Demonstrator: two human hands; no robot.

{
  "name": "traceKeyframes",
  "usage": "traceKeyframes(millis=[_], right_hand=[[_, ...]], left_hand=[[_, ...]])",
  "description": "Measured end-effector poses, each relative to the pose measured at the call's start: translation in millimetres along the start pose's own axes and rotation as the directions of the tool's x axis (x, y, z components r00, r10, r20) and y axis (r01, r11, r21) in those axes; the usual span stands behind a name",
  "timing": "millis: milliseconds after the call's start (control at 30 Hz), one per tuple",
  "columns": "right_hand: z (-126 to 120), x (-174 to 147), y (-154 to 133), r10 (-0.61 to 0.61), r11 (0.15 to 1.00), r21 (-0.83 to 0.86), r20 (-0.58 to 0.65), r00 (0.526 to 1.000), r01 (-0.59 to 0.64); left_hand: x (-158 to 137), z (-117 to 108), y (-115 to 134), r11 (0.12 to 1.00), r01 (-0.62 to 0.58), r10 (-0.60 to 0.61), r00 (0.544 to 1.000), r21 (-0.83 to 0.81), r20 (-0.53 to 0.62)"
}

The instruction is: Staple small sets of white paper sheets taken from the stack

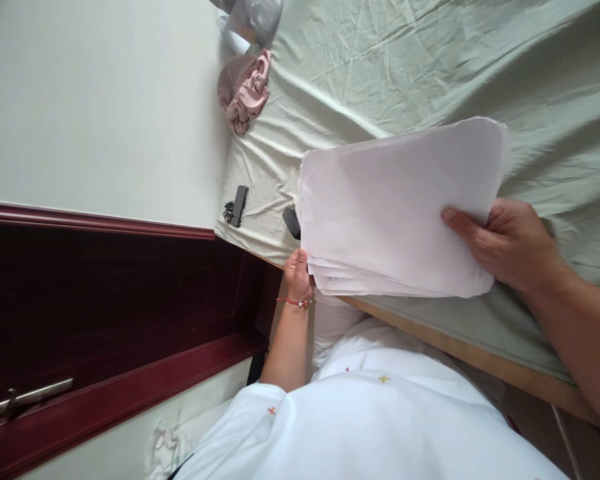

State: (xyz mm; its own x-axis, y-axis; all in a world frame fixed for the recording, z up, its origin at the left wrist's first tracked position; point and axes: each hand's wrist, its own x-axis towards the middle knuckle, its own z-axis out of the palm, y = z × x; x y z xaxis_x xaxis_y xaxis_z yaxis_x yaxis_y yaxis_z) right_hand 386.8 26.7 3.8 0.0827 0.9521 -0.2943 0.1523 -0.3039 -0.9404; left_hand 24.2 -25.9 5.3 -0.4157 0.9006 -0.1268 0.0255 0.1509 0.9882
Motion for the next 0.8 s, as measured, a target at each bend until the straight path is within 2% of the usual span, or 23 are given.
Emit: traceKeyframes(millis=[100, 233, 600, 800], right_hand=[[-1.8, 0.4, -1.9, 0.086, 0.996, -0.027, 0.037, 0.996, -0.085], [-3.8, -0.6, -5.4, 0.087, 0.996, -0.031, 0.078, 0.993, -0.085], [-4.1, -0.2, -4.4, 0.121, 0.991, -0.072, 0.067, 0.990, -0.116], [-5.0, -1.2, -9.0, 0.119, 0.992, -0.039, 0.088, 0.989, -0.116]], left_hand=[[-0.6, 2.1, 5.9, 1.000, 0.024, -0.024, 0.999, -0.003, 0.048], [-0.1, 2.9, 8.5, 0.998, 0.015, -0.016, 1.000, 0.053, 0.025], [3.7, 3.0, 2.5, 0.999, 0.011, -0.010, 0.999, 0.036, -0.035], [1.5, 7.9, 15.6, 0.991, 0.093, -0.088, 0.994, -0.092, 0.063]])
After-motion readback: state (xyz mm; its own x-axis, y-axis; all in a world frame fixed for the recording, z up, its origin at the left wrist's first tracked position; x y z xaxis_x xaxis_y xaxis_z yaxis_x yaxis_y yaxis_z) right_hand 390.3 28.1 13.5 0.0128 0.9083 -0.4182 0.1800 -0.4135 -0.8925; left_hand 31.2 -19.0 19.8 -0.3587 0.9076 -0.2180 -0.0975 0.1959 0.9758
